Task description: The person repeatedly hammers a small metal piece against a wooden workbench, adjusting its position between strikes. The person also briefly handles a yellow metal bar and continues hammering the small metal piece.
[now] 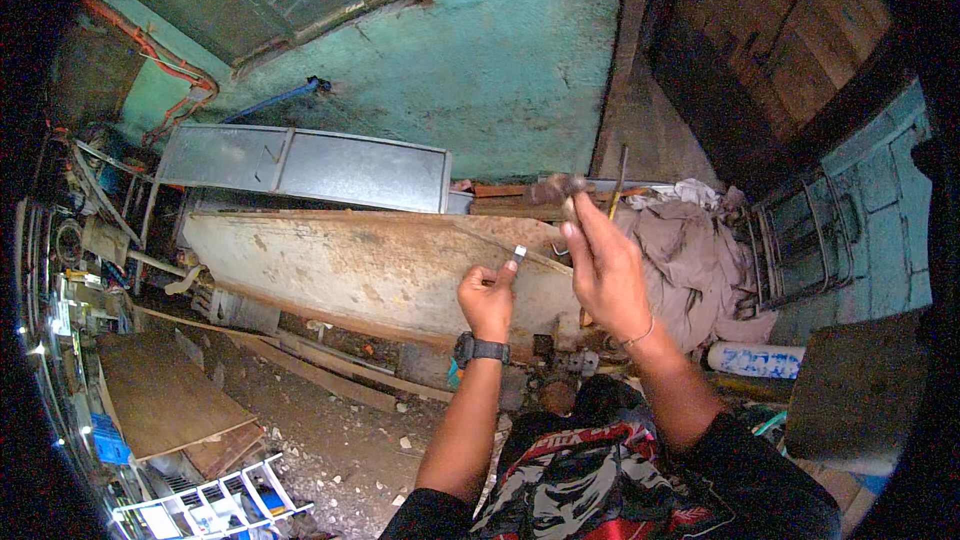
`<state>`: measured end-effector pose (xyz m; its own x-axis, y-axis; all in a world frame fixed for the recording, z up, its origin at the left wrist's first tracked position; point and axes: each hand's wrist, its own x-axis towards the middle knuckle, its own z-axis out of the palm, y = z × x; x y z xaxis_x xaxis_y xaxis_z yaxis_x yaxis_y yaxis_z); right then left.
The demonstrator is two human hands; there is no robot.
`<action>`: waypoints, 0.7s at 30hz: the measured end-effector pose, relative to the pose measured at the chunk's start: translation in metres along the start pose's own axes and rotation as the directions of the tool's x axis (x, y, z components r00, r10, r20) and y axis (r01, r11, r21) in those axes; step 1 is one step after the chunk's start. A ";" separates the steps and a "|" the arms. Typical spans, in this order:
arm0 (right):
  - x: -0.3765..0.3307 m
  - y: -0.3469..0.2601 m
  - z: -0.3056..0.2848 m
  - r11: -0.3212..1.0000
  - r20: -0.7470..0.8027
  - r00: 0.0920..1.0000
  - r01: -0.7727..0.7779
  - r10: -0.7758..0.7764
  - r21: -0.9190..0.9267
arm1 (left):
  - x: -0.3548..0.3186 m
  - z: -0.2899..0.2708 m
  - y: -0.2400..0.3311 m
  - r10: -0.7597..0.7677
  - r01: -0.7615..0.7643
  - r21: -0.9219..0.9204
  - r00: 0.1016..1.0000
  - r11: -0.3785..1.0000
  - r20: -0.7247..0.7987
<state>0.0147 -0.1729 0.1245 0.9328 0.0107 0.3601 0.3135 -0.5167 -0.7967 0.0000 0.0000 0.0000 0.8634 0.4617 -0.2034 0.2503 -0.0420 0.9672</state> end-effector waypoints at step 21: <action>0.024 0.012 0.006 1.000 0.056 0.998 0.011 -0.011 -0.005 | -0.004 0.004 0.011 0.021 -0.019 0.057 0.999 0.998 -0.041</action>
<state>0.0423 -0.1739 0.1206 0.9379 0.0640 0.3409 0.3227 -0.5210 -0.7902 0.0016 -0.0058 0.0112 0.8499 0.4966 -0.1763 0.2586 -0.1014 0.9606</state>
